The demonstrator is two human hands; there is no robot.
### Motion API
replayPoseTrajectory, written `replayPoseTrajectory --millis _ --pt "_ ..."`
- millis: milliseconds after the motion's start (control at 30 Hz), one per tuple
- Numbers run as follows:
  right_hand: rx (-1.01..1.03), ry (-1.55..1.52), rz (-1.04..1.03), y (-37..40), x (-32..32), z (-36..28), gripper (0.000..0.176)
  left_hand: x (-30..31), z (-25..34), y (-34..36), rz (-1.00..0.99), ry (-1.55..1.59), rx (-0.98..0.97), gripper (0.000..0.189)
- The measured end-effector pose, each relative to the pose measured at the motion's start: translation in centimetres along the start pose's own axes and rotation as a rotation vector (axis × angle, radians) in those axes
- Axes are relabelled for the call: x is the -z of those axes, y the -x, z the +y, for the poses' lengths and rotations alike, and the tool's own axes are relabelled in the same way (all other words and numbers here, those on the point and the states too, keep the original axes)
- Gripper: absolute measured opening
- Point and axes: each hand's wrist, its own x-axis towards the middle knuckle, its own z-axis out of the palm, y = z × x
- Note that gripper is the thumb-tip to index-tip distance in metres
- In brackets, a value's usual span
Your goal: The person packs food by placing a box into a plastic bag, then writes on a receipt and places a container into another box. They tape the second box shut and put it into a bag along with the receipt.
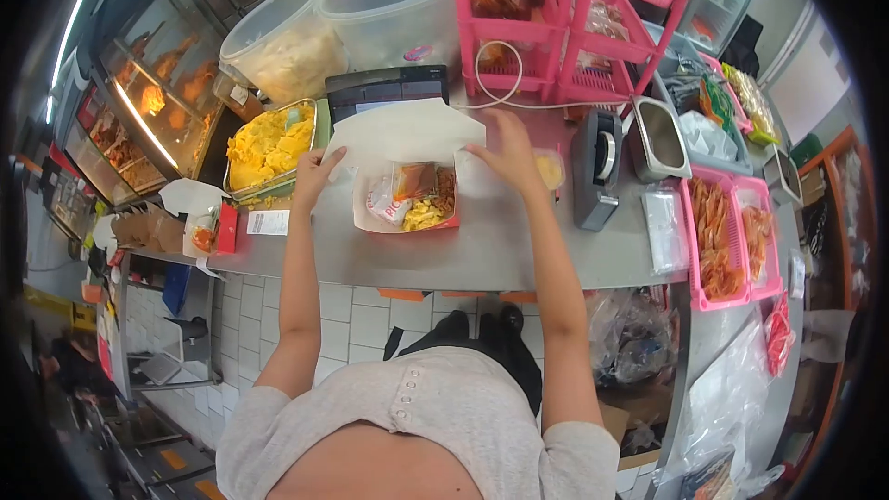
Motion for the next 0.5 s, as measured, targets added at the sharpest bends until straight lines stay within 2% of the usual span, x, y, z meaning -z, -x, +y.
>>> replayPoseTrajectory --millis 33,67,100,133,167,200,233,267,300,333,400,433,467,500 --pt "-0.096 -0.102 -0.158 -1.2 -0.9 0.6 0.042 0.9 0.3 -0.5 -0.104 -0.104 0.059 0.021" --pt "-0.100 -0.111 -0.139 -1.7 -2.0 1.5 0.042 1.4 0.7 -1.1 -0.204 -0.209 0.112 0.018" --pt "-0.167 -0.218 -0.293 -2.3 -3.1 2.4 0.035 1.3 0.3 -1.7 -0.210 -0.225 0.096 0.018" --pt "-0.228 -0.325 -0.448 -2.9 -3.8 2.7 0.028 0.9 -1.0 -2.3 -0.212 -0.086 0.002 0.018" --pt "-0.223 -0.331 -0.429 -3.1 -4.1 2.1 0.028 0.5 -0.8 -2.5 -0.217 0.056 -0.089 0.018" --pt "-0.244 -0.513 -0.371 -2.7 -4.6 1.4 0.025 0.0 -0.7 -2.7 -0.226 0.046 -0.097 0.018" --pt "-0.269 -0.699 -0.313 -1.9 -5.5 0.3 0.023 -1.0 0.3 -1.9 -0.169 0.422 0.026 0.022" --pt "-0.277 -0.709 -0.300 -1.2 -6.7 -1.2 0.023 -2.1 1.0 -1.3 -0.103 0.793 0.155 0.026" --pt "-0.293 -0.838 -0.072 -0.8 -8.1 -2.9 0.023 -3.1 1.2 -0.8 -0.115 0.780 0.156 0.026" --pt "-0.302 -0.957 0.162 -0.6 -9.2 -4.3 0.024 -4.2 1.3 -0.4 -0.081 0.894 0.144 0.030" --pt "-0.294 -0.797 0.337 -0.2 -10.5 -5.9 0.029 -6.2 0.9 -0.3 -0.055 1.001 0.140 0.033" --pt "-0.297 -0.691 0.409 0.2 -11.2 -6.3 0.038 -7.1 0.0 -0.1 0.085 1.078 0.073 0.042" --pt "-0.305 -0.695 0.411 0.5 -12.3 -6.2 0.038 -7.9 0.4 0.2 0.230 1.152 0.001 0.050" --pt "-0.362 -0.519 0.517 0.7 -13.3 -6.0 0.040 -9.1 0.9 0.2 0.232 1.147 0.002 0.050"
